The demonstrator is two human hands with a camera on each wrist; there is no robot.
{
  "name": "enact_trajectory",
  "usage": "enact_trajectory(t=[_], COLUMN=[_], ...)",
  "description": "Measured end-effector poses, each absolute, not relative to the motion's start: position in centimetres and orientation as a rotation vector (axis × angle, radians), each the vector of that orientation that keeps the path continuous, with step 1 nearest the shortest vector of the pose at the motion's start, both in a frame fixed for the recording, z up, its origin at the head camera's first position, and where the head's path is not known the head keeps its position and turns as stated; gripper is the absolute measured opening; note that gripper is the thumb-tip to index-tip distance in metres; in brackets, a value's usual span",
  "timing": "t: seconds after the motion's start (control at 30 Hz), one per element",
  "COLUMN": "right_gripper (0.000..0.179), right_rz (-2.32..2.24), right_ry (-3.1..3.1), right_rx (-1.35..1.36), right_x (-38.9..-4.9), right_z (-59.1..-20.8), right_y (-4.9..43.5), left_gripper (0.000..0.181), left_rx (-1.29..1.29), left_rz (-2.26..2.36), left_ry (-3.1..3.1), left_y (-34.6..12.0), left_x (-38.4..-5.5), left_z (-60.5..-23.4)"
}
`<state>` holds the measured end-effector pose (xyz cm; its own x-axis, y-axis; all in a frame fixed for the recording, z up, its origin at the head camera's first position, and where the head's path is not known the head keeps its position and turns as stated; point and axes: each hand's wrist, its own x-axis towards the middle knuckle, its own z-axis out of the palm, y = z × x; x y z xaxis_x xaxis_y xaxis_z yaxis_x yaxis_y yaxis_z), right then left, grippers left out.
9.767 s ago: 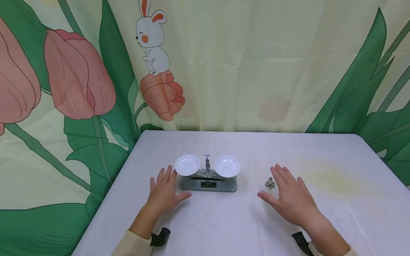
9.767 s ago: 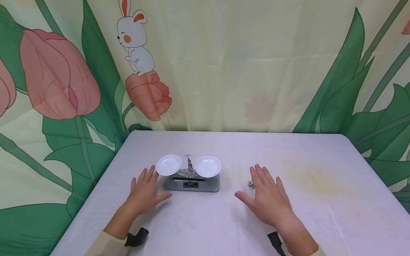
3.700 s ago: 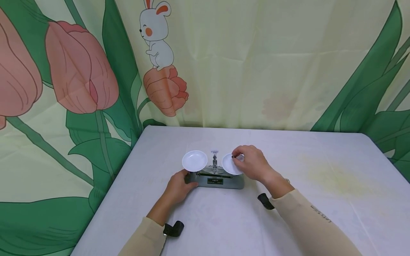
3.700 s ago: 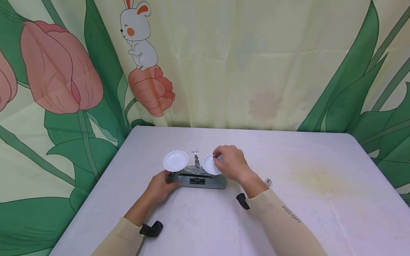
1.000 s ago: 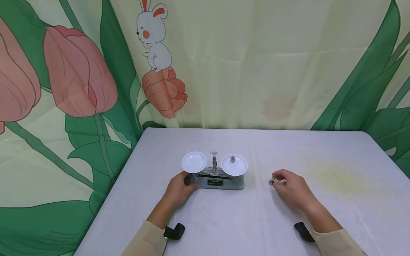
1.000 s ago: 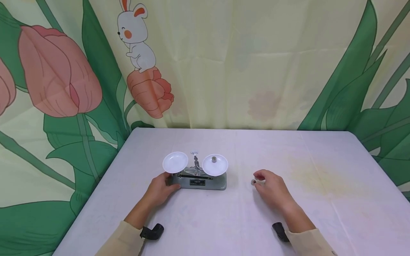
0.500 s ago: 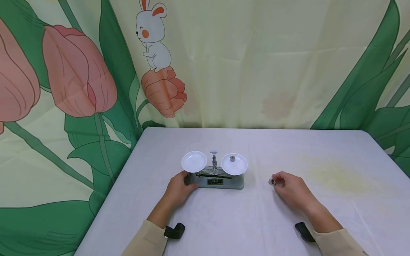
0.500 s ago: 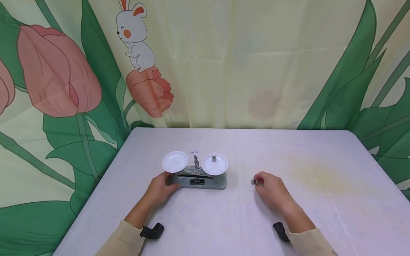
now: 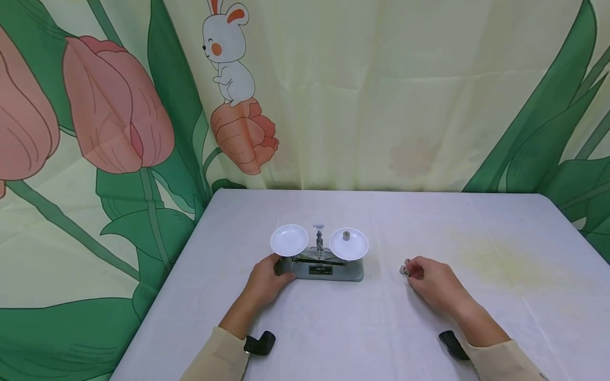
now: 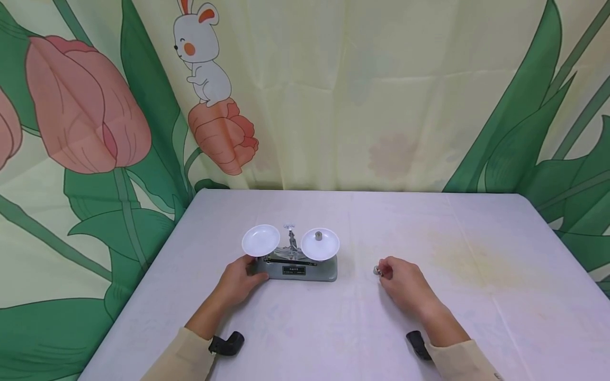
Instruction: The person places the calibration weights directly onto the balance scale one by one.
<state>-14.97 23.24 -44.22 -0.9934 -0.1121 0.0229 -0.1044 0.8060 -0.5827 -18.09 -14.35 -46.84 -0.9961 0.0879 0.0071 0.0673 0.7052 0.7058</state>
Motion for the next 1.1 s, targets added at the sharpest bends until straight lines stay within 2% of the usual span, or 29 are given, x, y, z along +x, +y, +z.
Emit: enact_trajectory(t=[0.6,1.1], right_gripper=[0.012,0.013], right_rz=[-0.858,-0.808], right_ry=[2.973,2.941], right_rx=[-0.315,-0.307], right_x=[-15.08,-15.07], right_z=[-44.32,-44.18], right_y=[23.27,22.93], left_gripper=[0.064,0.064], left_rx=[0.113,0.118], left_rz=[1.202,1.192], left_ry=[2.866,2.862], left_y=[-14.29,-14.35], left_x=[-18.05,-18.03], left_z=[-46.79,-46.69])
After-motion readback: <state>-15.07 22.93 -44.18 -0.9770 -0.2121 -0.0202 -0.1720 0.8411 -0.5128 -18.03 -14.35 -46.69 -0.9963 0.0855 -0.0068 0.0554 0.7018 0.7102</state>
